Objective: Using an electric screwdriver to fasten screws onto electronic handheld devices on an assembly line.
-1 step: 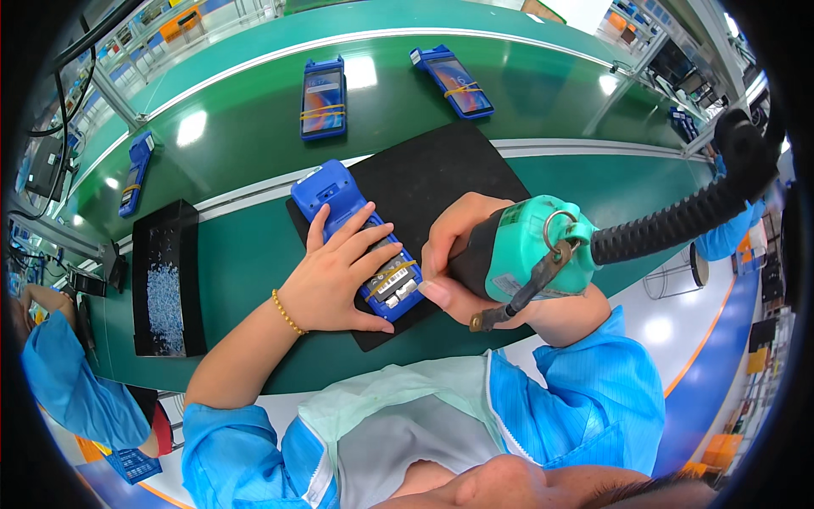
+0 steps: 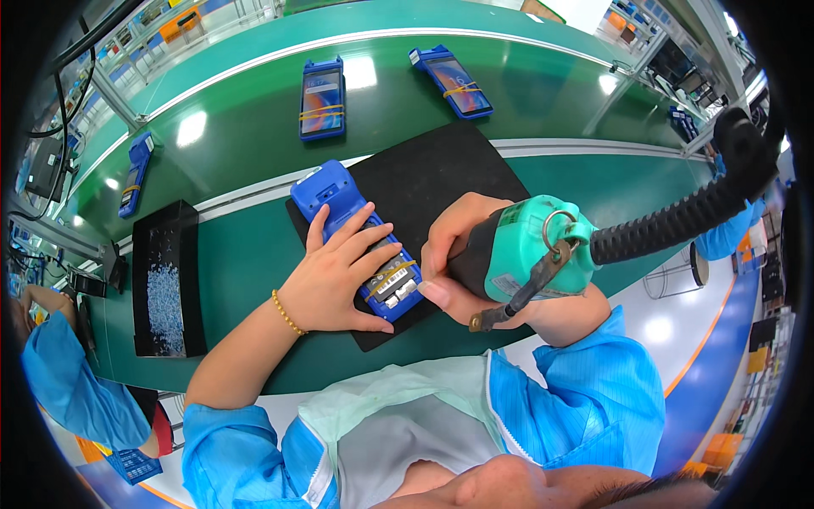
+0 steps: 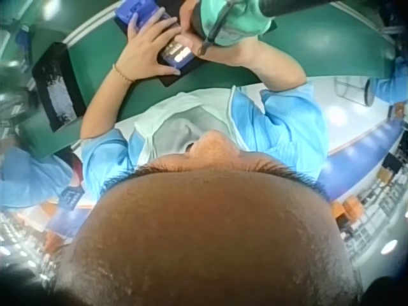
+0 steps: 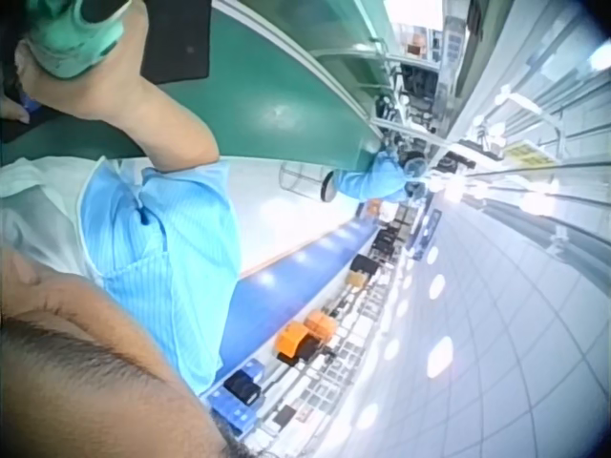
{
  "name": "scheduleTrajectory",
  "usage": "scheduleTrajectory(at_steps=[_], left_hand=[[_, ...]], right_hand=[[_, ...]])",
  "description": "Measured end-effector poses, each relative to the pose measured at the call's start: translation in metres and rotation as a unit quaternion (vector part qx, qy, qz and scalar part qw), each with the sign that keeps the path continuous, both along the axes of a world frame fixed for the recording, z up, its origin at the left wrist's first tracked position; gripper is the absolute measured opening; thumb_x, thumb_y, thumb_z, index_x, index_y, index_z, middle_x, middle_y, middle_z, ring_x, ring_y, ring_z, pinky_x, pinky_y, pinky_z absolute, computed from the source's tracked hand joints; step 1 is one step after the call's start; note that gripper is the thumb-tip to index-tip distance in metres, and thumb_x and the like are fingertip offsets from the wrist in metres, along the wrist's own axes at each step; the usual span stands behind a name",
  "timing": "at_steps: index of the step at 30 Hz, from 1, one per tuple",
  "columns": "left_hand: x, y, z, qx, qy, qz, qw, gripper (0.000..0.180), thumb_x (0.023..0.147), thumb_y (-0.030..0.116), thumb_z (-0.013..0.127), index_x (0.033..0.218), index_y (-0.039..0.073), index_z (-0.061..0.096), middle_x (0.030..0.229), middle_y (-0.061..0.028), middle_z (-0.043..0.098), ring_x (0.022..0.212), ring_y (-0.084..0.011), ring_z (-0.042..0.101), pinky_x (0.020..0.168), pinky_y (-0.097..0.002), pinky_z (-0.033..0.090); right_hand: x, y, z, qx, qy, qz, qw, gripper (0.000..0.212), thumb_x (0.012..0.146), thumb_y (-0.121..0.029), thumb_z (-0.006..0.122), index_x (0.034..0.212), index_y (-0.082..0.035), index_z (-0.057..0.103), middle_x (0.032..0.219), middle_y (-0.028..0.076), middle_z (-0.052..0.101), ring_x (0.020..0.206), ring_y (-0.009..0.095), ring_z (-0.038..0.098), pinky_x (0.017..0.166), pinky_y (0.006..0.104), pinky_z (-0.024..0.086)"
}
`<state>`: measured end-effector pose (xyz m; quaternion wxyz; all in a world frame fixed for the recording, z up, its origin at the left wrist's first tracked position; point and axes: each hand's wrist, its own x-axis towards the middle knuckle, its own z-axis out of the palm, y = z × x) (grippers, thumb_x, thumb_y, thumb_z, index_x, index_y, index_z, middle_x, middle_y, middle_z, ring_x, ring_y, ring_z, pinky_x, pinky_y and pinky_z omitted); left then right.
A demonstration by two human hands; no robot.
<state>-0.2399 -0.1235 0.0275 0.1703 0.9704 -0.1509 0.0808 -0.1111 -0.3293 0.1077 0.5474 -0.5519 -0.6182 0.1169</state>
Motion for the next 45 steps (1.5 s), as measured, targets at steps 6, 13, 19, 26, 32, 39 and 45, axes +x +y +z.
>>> scheduleTrajectory(at_steps=[6, 13, 19, 26, 32, 39, 45], left_hand=[[0.0, 0.0, -0.001, 0.0, 0.001, 0.004, 1.0, 0.098, 0.056, 0.058, 0.09, 0.137, 0.012, 0.058, 0.148, -0.0124, 0.048, 0.149, -0.0362, 0.03, 0.117, -0.0682, 0.009], [-0.001, 0.001, 0.0, -0.004, 0.002, 0.0, 1.0, 0.098, 0.056, 0.058, 0.09, 0.137, 0.013, 0.058, 0.148, -0.0125, 0.049, 0.149, -0.0363, 0.03, 0.116, -0.0686, 0.009], [-0.002, 0.002, -0.001, -0.004, -0.001, 0.0, 1.0, 0.099, 0.056, 0.058, 0.09, 0.138, 0.013, 0.058, 0.149, -0.0125, 0.048, 0.15, -0.0363, 0.03, 0.117, -0.0684, 0.008], [-0.006, 0.004, -0.002, 0.002, -0.002, 0.001, 1.0, 0.1, 0.056, 0.061, 0.088, 0.139, 0.013, 0.058, 0.149, -0.0128, 0.048, 0.15, -0.0362, 0.03, 0.117, -0.0684, 0.008], [-0.008, -0.007, -0.003, -0.04, -0.078, -0.018, 0.996, 0.079, 0.067, 0.059, 0.083, 0.128, 0.013, 0.064, 0.145, -0.0101, 0.052, 0.147, -0.0345, 0.035, 0.115, -0.067, 0.01], [-0.01, -0.027, -0.005, -0.137, -0.111, -0.009, 0.984, 0.008, 0.082, 0.02, 0.08, 0.086, 0.015, 0.074, 0.124, -0.0017, 0.069, 0.141, -0.0307, 0.047, 0.115, -0.0631, 0.015], [-0.037, 0.004, 0.019, -0.016, -0.12, 0.101, 0.987, 0.013, 0.08, 0.013, 0.08, 0.091, 0.016, 0.076, 0.127, 0.0001, 0.068, 0.136, -0.0267, 0.052, 0.116, -0.0596, 0.022]], right_hand=[[0.0, 0.002, 0.002, 0.023, 0.027, 0.018, 0.999, 0.024, 0.082, 0.005, 0.073, 0.098, -0.002, 0.057, 0.086, 0.008, 0.063, 0.075, 0.013, 0.068, 0.065, 0.0253, 0.054], [0.004, 0.001, 0.003, 0.004, -0.012, 0.009, 1.0, 0.024, 0.082, 0.004, 0.073, 0.098, -0.002, 0.056, 0.086, 0.008, 0.064, 0.075, 0.012, 0.068, 0.065, 0.0247, 0.054], [-0.001, 0.002, 0.005, 0.005, -0.002, 0.017, 1.0, 0.025, 0.083, 0.004, 0.072, 0.099, -0.002, 0.054, 0.084, 0.008, 0.064, 0.073, 0.012, 0.067, 0.065, 0.0244, 0.053], [-0.003, 0.001, 0.006, 0.009, 0.236, 0.064, 0.97, 0.024, 0.081, 0.001, 0.076, 0.098, -0.004, 0.059, 0.078, 0.002, 0.062, 0.07, 0.007, 0.059, 0.06, 0.0241, 0.046], [-0.001, 0.0, -0.009, 0.111, 0.268, 0.03, 0.957, 0.033, 0.087, -0.001, 0.069, 0.113, -0.002, 0.049, 0.077, 0.005, 0.058, 0.063, 0.008, 0.055, 0.058, 0.025, 0.044], [-0.007, 0.005, -0.005, 0.211, 0.348, 0.164, 0.899, 0.028, 0.092, 0.002, 0.059, 0.113, -0.001, 0.042, 0.069, 0.007, 0.05, 0.05, 0.012, 0.048, 0.048, 0.0302, 0.041], [-0.002, -0.007, 0.01, 0.222, 0.356, 0.115, 0.9, 0.031, 0.09, -0.008, 0.064, 0.112, -0.005, 0.043, 0.064, 0.004, 0.045, 0.049, 0.015, 0.046, 0.047, 0.031, 0.041]])
